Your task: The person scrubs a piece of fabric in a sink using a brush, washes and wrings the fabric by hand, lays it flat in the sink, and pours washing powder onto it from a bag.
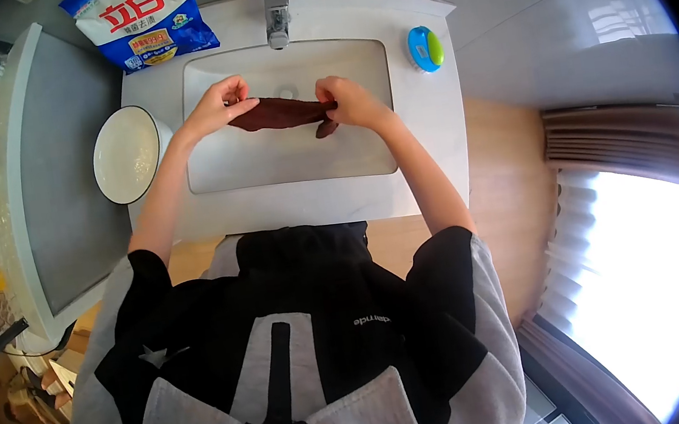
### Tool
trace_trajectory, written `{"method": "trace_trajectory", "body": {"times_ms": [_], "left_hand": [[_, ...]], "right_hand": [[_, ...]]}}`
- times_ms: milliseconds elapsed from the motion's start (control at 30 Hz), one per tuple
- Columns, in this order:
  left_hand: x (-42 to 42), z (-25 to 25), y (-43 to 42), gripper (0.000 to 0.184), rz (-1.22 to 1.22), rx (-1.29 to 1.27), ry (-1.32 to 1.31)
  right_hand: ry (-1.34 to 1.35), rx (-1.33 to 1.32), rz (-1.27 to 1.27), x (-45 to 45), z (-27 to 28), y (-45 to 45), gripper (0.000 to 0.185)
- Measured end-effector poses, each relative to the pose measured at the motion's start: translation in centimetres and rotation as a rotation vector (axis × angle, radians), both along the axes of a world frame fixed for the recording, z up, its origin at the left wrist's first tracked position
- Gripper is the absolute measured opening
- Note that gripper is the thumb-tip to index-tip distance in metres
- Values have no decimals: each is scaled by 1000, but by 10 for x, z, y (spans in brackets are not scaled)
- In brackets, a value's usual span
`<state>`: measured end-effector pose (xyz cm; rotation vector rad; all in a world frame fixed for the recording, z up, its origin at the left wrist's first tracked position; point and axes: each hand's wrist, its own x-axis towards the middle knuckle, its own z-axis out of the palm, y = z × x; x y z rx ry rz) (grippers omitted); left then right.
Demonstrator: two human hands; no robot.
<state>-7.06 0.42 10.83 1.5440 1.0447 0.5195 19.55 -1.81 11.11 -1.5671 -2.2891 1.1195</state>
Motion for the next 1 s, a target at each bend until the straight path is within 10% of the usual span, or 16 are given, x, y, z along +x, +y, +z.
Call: {"method": "trace_trajectory", "body": {"times_ms": [67,167,267,467,733,1000], "left_hand": [[-2,2,7,17,-71,97,55],[-7,18,19,20,-232,172,201],[-14,19,30,22,-317,471,327],[-17,37,54,23,-252,342,302],[-26,56,81,17,-138,460,333],[-17,-73,22,16,-290,535,710]], "right_hand": [[-16,-318,-114,1,21,5,14],[-167,-199,-61,6,28,10,18],[34,572,221,29,6,19,17],[282,205,-40,30,3,44,16],[78,571,-83,36,35,56,17],[-29,337,95,27,-81,15,15]]}}
